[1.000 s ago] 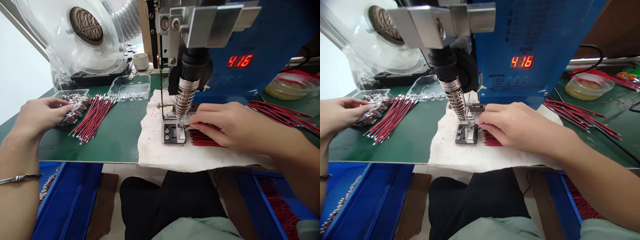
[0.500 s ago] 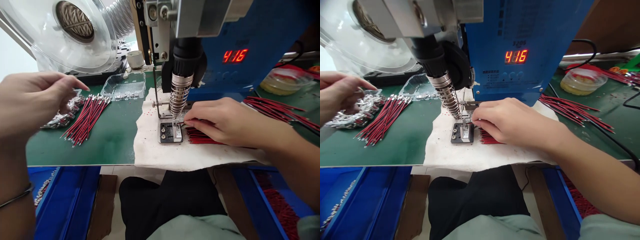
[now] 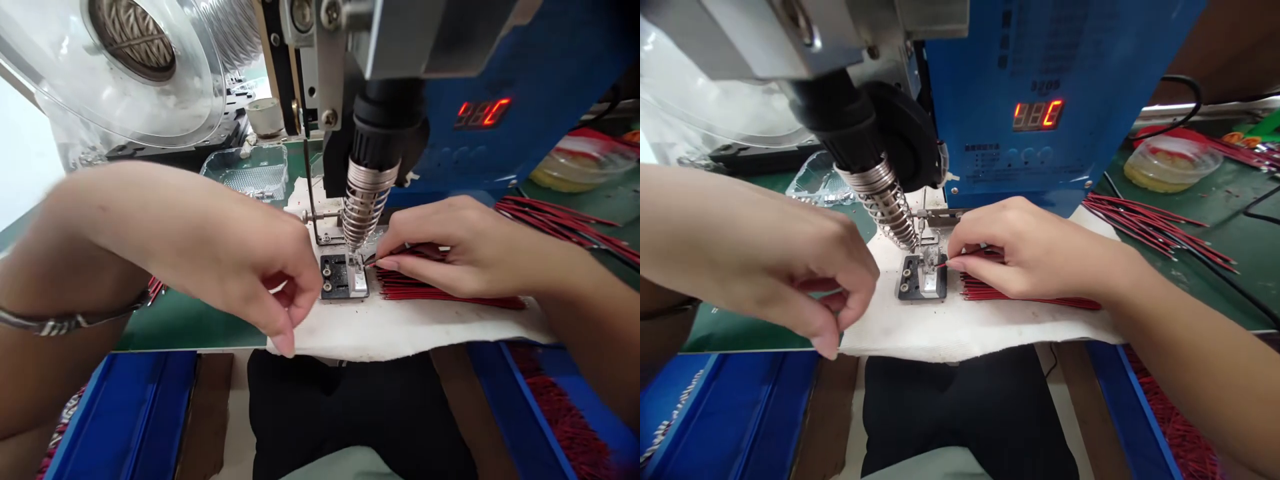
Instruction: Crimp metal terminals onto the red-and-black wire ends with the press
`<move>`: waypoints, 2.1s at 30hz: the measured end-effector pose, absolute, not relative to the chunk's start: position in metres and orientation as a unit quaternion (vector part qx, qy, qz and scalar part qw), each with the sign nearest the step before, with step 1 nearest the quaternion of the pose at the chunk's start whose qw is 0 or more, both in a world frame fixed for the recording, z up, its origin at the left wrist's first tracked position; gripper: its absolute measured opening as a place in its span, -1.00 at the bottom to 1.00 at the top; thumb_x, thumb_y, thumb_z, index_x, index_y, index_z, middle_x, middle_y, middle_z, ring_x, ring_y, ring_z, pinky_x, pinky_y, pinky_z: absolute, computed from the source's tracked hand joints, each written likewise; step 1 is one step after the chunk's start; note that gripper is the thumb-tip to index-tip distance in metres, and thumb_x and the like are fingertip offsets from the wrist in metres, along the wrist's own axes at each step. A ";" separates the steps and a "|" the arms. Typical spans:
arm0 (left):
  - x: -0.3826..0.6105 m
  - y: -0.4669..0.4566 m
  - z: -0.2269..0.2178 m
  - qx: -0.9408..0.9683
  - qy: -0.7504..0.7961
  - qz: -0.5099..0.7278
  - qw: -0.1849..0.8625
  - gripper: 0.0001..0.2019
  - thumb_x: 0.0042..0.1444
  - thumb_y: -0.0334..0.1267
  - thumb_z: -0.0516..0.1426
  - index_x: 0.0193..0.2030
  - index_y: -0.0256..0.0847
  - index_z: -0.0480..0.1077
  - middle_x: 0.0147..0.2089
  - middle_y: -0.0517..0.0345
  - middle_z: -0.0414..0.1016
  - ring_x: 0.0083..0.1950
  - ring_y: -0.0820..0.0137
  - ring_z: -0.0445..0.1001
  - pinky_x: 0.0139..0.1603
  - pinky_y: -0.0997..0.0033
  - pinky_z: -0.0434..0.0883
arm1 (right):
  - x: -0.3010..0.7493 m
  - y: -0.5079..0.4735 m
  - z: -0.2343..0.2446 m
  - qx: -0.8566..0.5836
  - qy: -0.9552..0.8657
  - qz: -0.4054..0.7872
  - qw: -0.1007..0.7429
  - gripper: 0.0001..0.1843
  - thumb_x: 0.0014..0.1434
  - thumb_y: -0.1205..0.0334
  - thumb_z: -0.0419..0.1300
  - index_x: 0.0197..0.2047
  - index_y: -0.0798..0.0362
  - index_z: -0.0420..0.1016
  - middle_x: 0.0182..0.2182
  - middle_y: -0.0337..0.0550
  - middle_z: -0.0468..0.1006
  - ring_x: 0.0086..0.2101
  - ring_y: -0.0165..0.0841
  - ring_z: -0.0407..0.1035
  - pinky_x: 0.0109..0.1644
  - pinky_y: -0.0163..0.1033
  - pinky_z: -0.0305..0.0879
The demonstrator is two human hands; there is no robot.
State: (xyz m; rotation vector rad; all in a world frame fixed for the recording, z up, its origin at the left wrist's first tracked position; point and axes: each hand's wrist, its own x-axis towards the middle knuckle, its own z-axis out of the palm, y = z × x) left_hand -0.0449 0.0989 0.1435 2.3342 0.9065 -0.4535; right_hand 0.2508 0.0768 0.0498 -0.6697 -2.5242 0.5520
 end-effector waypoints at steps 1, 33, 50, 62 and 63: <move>-0.038 0.099 0.142 0.856 0.321 -0.235 0.331 -0.67 0.14 -0.48 0.63 -0.48 -0.06 0.69 -0.55 0.37 0.60 -0.57 0.50 0.45 -0.55 0.53 0.26 | 0.250 0.077 0.049 -0.244 -0.916 0.213 0.234 -0.75 0.68 0.15 0.29 -0.05 -0.03 0.79 -0.20 -0.16 0.84 -0.30 -0.28 0.63 -0.13 -0.15 0.48; -0.055 0.138 0.081 0.693 0.233 -0.183 0.658 -0.73 0.46 -0.05 0.56 -0.14 -0.12 0.68 -0.24 0.05 0.89 -0.44 0.37 0.69 -0.41 0.55 0.60 | 0.246 0.100 0.082 -0.254 -0.883 0.387 0.071 -0.44 0.77 -0.16 0.24 -0.26 -0.06 0.67 -0.47 -0.30 0.65 -0.51 -0.43 0.41 -0.43 -0.26 0.30; -0.055 0.133 0.065 0.701 0.176 -0.122 0.680 -0.50 0.59 0.16 0.43 -0.26 -0.06 0.40 -0.29 0.01 0.85 -0.50 0.40 0.49 -0.50 0.51 0.41 | 0.231 0.080 0.064 -0.311 -0.858 0.359 0.194 -0.69 0.64 0.12 0.31 -0.23 -0.04 0.60 -0.48 -0.32 0.57 -0.48 -0.41 0.36 -0.40 -0.22 0.25; -0.047 0.128 0.070 0.728 0.171 -0.111 0.655 -0.38 0.64 0.32 0.29 -0.35 -0.08 0.41 -0.41 0.01 0.75 -0.60 0.41 0.35 -0.51 0.43 0.46 | 0.236 0.082 0.054 -0.276 -0.897 0.275 0.209 -0.72 0.63 0.05 0.29 -0.17 -0.06 0.64 -0.43 -0.33 0.62 -0.43 -0.35 0.40 -0.30 -0.14 0.23; -0.047 0.128 0.070 0.727 0.171 -0.105 0.657 -0.38 0.65 0.30 0.28 -0.35 -0.09 0.44 -0.42 0.02 0.74 -0.61 0.44 0.31 -0.53 0.44 0.43 | 0.236 0.081 0.054 -0.278 -0.894 0.279 0.214 -0.70 0.64 0.04 0.29 -0.18 -0.06 0.62 -0.45 -0.34 0.60 -0.43 -0.35 0.39 -0.31 -0.15 0.22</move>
